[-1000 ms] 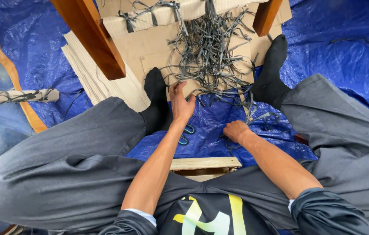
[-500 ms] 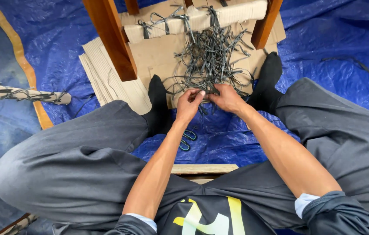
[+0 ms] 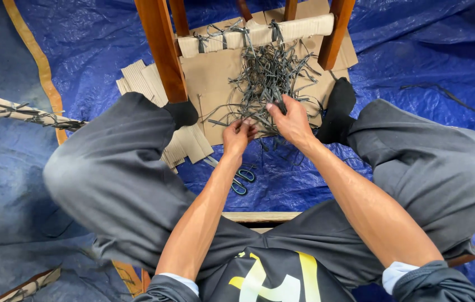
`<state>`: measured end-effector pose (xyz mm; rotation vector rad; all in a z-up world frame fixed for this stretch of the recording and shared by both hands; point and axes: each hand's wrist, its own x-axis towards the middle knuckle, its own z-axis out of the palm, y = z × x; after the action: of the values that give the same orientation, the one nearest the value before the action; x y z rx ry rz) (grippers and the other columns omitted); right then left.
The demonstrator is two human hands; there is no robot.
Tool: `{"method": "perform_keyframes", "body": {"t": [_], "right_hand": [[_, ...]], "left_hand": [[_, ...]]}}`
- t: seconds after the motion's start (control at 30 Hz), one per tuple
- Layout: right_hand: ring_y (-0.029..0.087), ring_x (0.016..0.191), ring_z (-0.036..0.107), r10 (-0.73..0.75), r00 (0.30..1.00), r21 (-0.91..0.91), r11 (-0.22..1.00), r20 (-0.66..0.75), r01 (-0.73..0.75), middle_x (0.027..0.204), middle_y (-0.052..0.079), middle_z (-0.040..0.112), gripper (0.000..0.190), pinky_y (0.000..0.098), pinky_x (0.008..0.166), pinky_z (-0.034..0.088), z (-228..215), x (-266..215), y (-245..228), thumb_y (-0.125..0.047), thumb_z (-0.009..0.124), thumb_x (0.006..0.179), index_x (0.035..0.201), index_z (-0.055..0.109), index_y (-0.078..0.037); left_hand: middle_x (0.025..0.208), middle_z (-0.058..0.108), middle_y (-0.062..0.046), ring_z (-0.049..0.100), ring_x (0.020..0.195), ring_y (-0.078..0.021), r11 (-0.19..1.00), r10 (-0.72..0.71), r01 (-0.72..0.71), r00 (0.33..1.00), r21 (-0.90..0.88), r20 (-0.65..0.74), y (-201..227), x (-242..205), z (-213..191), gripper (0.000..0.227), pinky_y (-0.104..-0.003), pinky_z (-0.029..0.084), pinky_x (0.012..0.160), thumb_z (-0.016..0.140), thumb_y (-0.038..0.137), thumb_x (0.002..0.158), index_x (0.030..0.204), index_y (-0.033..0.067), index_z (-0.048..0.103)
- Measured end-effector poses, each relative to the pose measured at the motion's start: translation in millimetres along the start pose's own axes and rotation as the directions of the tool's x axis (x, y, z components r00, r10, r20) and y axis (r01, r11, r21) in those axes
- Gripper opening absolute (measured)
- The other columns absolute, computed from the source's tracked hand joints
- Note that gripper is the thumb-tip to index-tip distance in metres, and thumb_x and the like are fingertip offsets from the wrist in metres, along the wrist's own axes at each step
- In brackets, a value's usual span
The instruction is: Bundling and untangling lengths of weaving cord on a cardboard surface while seated.
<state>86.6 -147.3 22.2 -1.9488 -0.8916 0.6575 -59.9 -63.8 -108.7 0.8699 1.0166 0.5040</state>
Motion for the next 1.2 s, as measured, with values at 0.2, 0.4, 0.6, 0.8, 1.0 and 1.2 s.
{"method": "perform_keyframes", "body": {"t": [0.2,0.4,0.6,0.8,1.0,1.2], "right_hand": [[0.014,0.071,0.055,0.020,0.962,0.148,0.989,-0.274,0.021,0.075,0.007,0.063,0.026,0.0330,0.070,0.049,36,15,7,-0.024,0.068,0.097,0.094,0.063,0.001],[0.009,0.071,0.051,0.275,0.918,0.466,0.877,-0.287,-0.117,0.077,0.000,0.063,0.020,0.0302,0.065,0.045,65,31,30,-0.020,0.064,0.099,0.093,0.064,-0.001],[0.008,0.060,0.042,0.503,0.829,0.727,0.661,-0.245,-0.186,0.070,-0.004,0.051,0.016,0.0292,0.053,0.033,68,54,62,-0.020,0.063,0.098,0.092,0.059,-0.005],[0.010,0.062,0.046,0.656,0.724,0.626,0.660,-0.212,-0.415,0.072,0.000,0.055,0.022,0.0322,0.057,0.038,74,51,120,-0.024,0.059,0.103,0.097,0.066,-0.005],[0.025,0.068,0.062,0.260,0.807,0.208,0.963,-0.530,-0.174,0.082,0.014,0.070,0.030,0.0402,0.066,0.050,66,48,82,-0.025,0.046,0.110,0.105,0.065,-0.001],[0.026,0.064,0.063,0.119,0.945,0.232,0.972,-0.304,-0.048,0.075,0.014,0.066,0.032,0.0408,0.060,0.049,60,55,14,-0.030,0.053,0.108,0.104,0.063,0.000]], "left_hand": [[0.096,0.072,-0.003,0.070,0.083,-0.0134,0.986,-0.094,0.068,0.981,-0.154,-0.171,4,27,-18,0.020,-0.028,0.058,0.069,0.062,0.019,0.101,0.115,0.0052,0.067],[0.093,0.072,-0.003,0.068,0.079,-0.0114,0.967,-0.090,0.026,0.965,-0.252,-0.246,-27,62,-20,0.023,-0.024,0.053,0.065,0.060,0.024,0.104,0.112,0.0050,0.070],[0.098,0.071,-0.001,0.067,0.082,-0.0099,0.959,-0.114,0.030,0.951,-0.282,-0.286,-14,93,-17,0.028,-0.023,0.053,0.065,0.059,0.028,0.104,0.117,0.0067,0.072],[0.104,0.073,0.002,0.067,0.091,-0.0083,0.960,0.027,-0.125,0.932,-0.251,-0.360,29,89,-2,0.030,-0.020,0.054,0.076,0.055,0.030,0.106,0.123,0.0095,0.069],[0.082,0.062,0.002,0.054,0.074,-0.0039,0.838,0.486,-0.411,0.862,0.359,-0.145,50,76,12,0.030,-0.024,0.043,0.066,0.055,0.029,0.111,0.120,0.0090,0.075],[0.091,0.071,-0.020,0.070,0.085,-0.0374,0.618,0.392,-0.462,0.883,0.637,0.260,71,39,46,0.017,-0.040,0.052,0.065,0.055,0.017,0.106,0.107,0.0030,0.066]]}}
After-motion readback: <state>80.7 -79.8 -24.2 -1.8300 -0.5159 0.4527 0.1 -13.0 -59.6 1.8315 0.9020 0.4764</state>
